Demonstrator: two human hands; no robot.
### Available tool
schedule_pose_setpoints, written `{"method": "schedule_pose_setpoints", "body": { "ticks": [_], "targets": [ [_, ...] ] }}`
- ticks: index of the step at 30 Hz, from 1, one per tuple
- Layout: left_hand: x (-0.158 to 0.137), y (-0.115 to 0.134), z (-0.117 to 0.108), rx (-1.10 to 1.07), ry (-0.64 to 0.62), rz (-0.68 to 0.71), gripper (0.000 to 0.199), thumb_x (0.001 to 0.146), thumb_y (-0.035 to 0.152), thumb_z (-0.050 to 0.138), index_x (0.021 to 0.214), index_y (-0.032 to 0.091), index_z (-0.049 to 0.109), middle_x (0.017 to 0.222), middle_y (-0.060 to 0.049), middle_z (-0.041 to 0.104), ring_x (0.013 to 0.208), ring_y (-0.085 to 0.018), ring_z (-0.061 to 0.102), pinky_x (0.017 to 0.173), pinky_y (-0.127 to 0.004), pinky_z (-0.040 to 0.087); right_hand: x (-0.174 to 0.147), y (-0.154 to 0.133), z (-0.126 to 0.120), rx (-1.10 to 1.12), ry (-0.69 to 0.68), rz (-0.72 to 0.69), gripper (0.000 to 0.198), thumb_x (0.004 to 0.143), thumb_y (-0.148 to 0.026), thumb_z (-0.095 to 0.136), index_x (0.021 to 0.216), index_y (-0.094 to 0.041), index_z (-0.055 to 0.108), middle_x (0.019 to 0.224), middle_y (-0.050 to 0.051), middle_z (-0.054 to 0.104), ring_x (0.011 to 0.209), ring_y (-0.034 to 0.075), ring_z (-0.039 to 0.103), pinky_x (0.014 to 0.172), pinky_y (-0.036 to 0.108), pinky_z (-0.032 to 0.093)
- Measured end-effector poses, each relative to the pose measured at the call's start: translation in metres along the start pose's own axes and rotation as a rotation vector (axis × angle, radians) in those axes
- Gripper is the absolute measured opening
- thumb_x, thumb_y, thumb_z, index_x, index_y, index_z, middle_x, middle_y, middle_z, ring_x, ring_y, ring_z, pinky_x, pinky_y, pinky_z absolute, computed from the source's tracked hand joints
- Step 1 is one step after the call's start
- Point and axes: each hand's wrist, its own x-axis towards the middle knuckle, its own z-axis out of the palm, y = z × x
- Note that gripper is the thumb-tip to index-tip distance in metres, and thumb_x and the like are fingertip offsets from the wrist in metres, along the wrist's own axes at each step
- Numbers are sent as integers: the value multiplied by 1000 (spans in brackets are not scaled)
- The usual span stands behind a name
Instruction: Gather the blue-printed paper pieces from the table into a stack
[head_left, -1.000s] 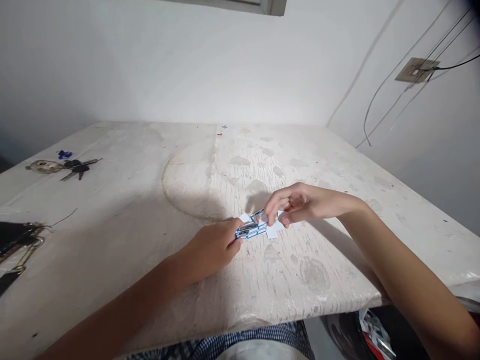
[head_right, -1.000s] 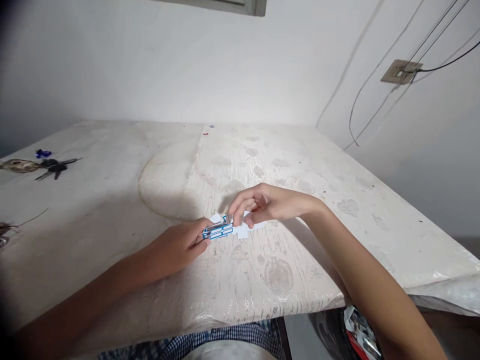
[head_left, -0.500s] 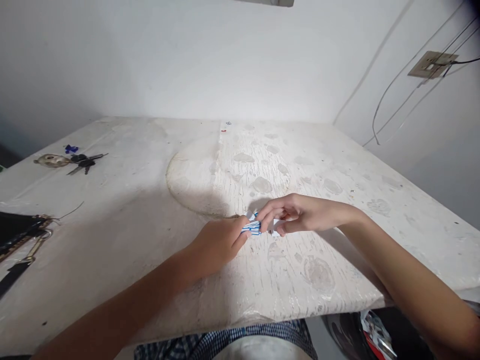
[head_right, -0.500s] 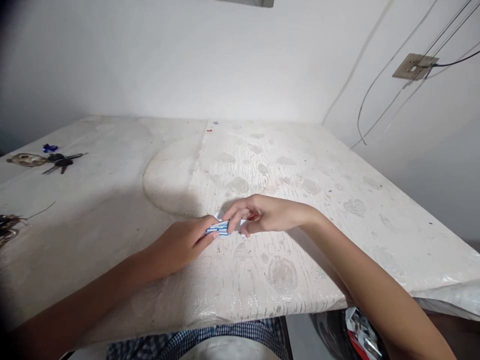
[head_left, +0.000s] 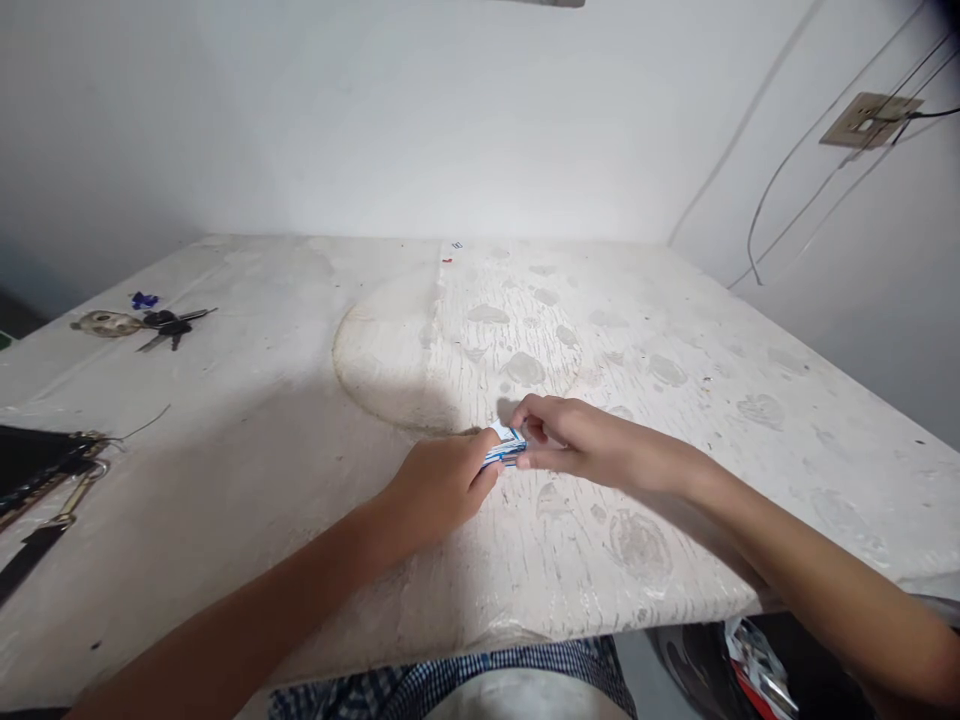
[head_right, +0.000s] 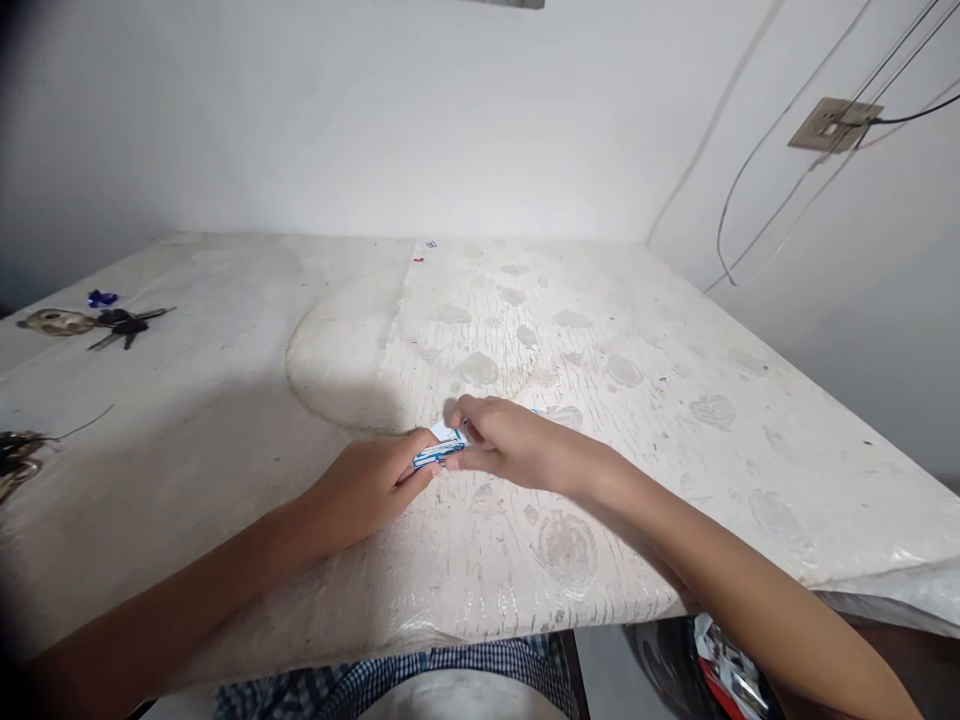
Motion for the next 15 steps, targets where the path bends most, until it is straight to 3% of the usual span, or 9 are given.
{"method": "schedule_pose_setpoints", "body": {
  "ticks": [5,15],
  "targets": [
    [0,0,0,20,-3,19,15,89,27,37,80,19,46,64,2,53,53,-12,45,48,-25,23,8,2,13,-175,55,-137,6,86,-16,52,80,-17,53,79,2,52,80,15,47,67,27,37],
    [1,0,1,69,-11,46,15,90,26,34,83,19,45,66,1,54,56,-14,48,49,-27,24,6,3,-3,-113,-19,-170,20,82,-3,43,76,-16,57,75,1,51,71,13,46,61,25,35]
  ]
}}
